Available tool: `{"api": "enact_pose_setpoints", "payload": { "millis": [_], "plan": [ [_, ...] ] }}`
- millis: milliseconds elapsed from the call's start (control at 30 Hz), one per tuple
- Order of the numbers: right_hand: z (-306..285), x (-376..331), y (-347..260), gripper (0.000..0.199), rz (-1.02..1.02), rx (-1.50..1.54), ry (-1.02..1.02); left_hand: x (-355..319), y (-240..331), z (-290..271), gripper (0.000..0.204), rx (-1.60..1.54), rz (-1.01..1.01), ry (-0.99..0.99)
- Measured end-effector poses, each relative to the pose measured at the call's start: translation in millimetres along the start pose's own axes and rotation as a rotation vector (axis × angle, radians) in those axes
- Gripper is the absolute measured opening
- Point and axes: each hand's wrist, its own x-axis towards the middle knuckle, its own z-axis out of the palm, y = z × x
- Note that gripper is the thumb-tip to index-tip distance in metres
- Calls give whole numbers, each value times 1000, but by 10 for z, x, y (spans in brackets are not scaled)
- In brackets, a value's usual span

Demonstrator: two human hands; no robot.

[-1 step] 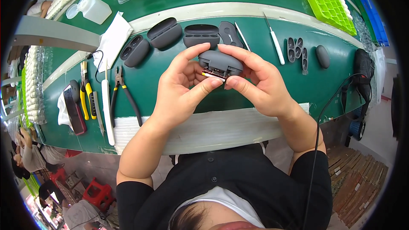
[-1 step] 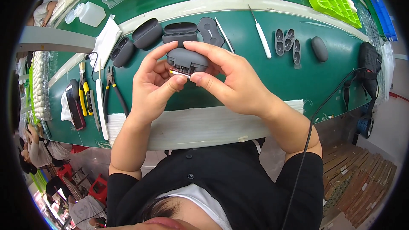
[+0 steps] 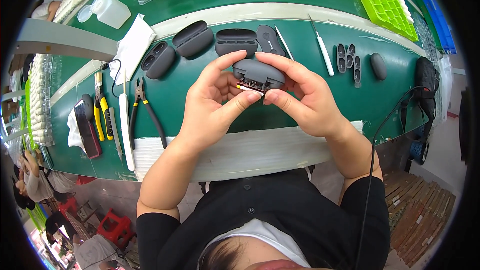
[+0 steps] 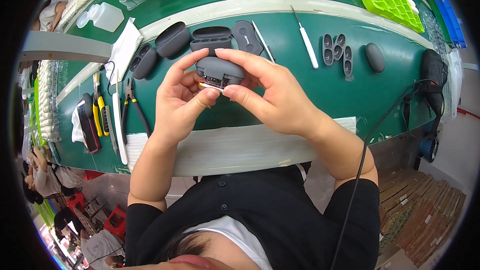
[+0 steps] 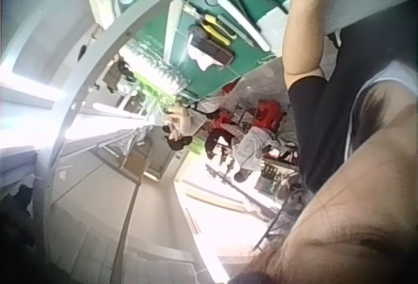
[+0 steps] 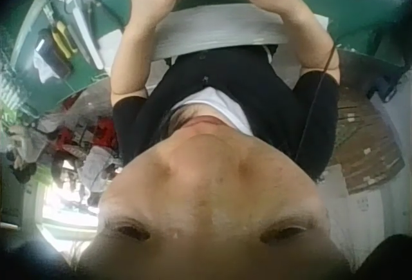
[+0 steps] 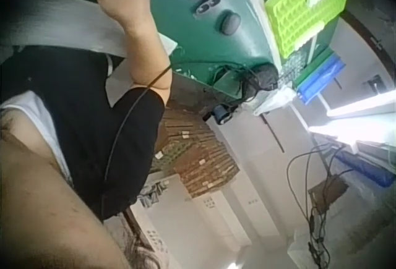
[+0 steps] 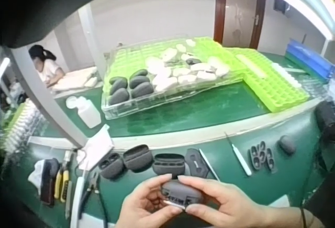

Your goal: Assembling and gluing components of a electronic device case on a manufacturing line.

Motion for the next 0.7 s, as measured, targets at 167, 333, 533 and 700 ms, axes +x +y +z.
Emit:
{"api": "enact_pose_setpoints", "payload": {
  "millis": [167, 333, 533, 700],
  "plan": [
    [-5, -5, -23, 45, -56, -194, 26, -1, 9, -1, 53, -48, -68, -21],
    [15, -12, 16, 43, -133, -285, 111, 2, -24, -10, 58, 79, -23, -53],
    [46, -25, 1, 35, -88, -328, 180, -19, -49, 45, 41, 806, 512, 21],
    [-41, 22, 64, 29, -192, -349, 174, -75, -62, 114, 29, -41, -18, 56]
  ]
}}
